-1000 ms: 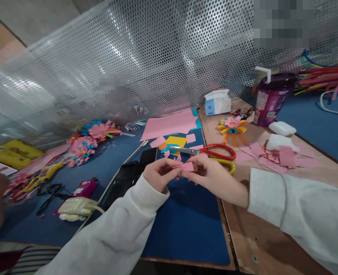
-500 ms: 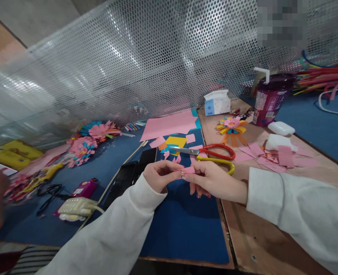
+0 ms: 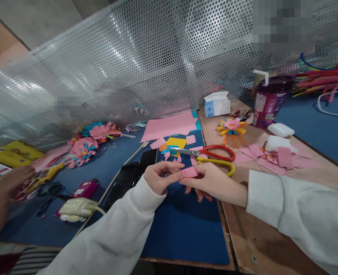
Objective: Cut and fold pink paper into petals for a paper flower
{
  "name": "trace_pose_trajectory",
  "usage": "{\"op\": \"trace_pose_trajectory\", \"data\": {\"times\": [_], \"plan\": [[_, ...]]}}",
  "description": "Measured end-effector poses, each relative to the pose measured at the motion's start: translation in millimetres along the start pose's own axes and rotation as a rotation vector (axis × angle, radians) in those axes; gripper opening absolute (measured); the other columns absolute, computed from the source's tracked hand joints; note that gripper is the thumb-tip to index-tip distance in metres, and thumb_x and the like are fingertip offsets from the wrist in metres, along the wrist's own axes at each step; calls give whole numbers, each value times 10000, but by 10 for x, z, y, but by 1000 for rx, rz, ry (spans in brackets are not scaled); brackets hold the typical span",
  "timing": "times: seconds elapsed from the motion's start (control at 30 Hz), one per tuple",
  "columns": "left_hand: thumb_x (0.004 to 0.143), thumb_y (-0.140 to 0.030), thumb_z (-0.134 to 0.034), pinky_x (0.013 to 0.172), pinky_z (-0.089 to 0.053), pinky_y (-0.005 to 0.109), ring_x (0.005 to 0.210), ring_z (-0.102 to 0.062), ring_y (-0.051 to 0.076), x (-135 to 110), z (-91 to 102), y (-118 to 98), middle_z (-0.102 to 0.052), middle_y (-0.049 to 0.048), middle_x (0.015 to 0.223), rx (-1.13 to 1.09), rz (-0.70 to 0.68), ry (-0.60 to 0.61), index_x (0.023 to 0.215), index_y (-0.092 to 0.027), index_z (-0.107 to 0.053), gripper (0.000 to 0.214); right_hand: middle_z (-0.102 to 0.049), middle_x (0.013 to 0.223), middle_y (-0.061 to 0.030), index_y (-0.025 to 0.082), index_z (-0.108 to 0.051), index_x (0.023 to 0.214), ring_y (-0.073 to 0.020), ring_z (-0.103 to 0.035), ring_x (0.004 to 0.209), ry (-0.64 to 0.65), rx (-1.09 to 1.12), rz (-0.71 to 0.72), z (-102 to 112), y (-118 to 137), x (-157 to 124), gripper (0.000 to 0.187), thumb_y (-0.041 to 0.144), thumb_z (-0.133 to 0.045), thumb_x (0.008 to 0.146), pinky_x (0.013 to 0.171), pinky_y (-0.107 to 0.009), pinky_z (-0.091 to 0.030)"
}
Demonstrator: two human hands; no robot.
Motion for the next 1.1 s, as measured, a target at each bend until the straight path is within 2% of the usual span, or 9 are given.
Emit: {"op": "trace_pose_trajectory", "data": {"times": [0.13,0.23,0.43,0.53,0.67,0.8,0.97,1.1], "plan": [[639,-319,-723,663,-517,301,588,-617,141,-4,10,12,-694,39,638,48,3,-23,932,-172,-704,328,-500,395,12,133,-629,622,-54,-408,294,-27,-32,6,12,32,-19,411,491,-534,798,283,-146,-300],[630,-302,-730,687,-526,306,606,-633,152,-20,9,2,-699,42,643,22,7,-41,922,-168,-708,321,-525,425,1,134,-627,601,-53,-425,310,-44,-27,10,22,49,-24,402,472,-537,801,291,-144,-297],[601,-277,-744,703,-547,301,672,-662,171,-44,49,50,-717,63,724,-44,82,-117,735,-154,-725,183,-513,383,8,134,-651,701,-56,-389,271,9,10,-64,-32,-30,-9,397,496,-522,803,280,-144,-278],[581,-267,-754,691,-550,289,659,-662,162,-38,63,69,-715,54,705,-64,94,-143,709,-159,-723,170,-491,364,13,126,-647,682,-51,-373,266,-19,-23,-81,-8,-26,-9,381,469,-529,799,281,-141,-271],[550,-262,-771,682,-550,281,646,-659,153,-26,18,57,-713,49,690,-144,72,-120,680,-159,-718,174,-556,466,0,124,-588,612,-42,-399,303,-94,-33,-25,53,56,-15,306,389,-569,764,302,-142,-313],[527,-270,-781,664,-546,279,626,-650,149,-15,8,56,-704,45,660,-185,61,-112,644,-154,-707,181,-579,528,6,132,-561,676,-42,-408,312,-92,2,1,45,53,0,237,359,-598,733,298,-146,-319],[572,-280,-751,529,-510,239,520,-592,106,18,139,61,-679,37,618,-158,42,-187,658,-144,-692,171,-542,497,12,131,-544,719,-46,-412,300,-46,120,-8,19,-13,46,326,451,-580,764,273,-141,-282],[597,-268,-732,467,-489,221,566,-626,135,31,205,39,-670,47,633,-175,26,-229,680,-134,-669,170,-577,573,-17,132,-538,844,-87,-476,343,-106,377,-29,67,-47,69,411,532,-446,832,268,-175,-345]]}}
Point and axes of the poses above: each hand's wrist, its own x-axis towards the middle knuckle, its own z-axis out of the back of the hand, y = z × x, the point moved 10 cm from there along x, towards the middle knuckle
